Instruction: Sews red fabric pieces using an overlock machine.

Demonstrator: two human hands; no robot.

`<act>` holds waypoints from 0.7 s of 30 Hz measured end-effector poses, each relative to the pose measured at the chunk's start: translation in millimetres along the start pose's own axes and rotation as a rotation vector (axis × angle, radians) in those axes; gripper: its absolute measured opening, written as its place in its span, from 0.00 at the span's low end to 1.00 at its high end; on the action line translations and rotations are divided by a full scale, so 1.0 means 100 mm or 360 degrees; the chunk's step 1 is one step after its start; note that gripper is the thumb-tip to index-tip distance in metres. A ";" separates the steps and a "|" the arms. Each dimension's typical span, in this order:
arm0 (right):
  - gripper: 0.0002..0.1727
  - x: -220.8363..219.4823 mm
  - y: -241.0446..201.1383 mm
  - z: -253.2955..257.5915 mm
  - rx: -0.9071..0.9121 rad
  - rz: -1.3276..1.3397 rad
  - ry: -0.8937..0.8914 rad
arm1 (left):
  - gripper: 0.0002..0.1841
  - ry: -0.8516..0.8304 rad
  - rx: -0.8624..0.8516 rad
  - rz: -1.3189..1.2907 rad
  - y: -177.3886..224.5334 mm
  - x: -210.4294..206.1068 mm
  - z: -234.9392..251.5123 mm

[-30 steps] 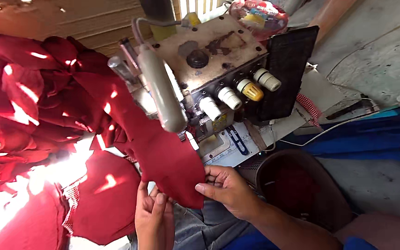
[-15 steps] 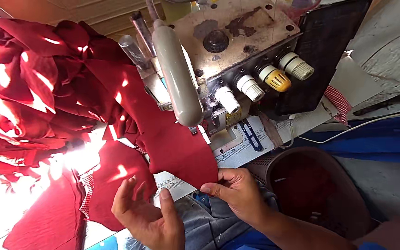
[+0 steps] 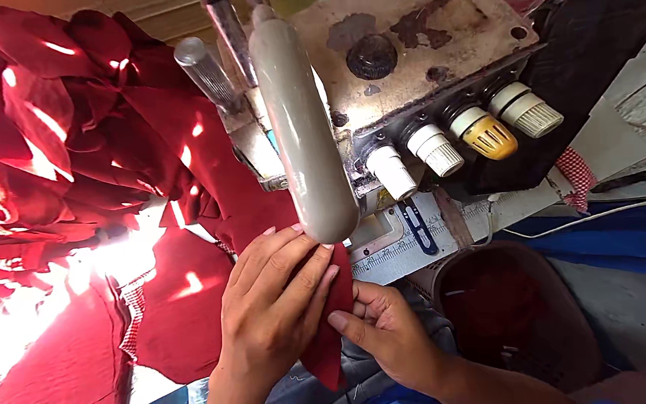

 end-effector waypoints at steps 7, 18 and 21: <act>0.06 -0.01 -0.11 0.22 0.0040 -0.0014 -0.0024 | 0.10 -0.0028 -0.0069 0.0022 0.00 0.03 0.05; 0.14 0.07 -0.02 0.24 -0.0102 -0.0106 -0.0067 | 0.09 0.0390 0.0397 -0.0097 -0.03 0.21 -0.43; 0.08 0.11 0.05 0.04 -0.0225 -0.0103 -0.0142 | 0.10 0.0579 0.0916 -0.0644 -0.07 0.09 -0.92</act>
Point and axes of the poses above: each hand's wrist, its own z-axis towards the middle knuckle, its own x-axis out of the back of the hand, y = z × x, the point moved 8 cm from there along z, towards the middle knuckle, and after that the axes turned 3 degrees about x, right-handed, at the moved point
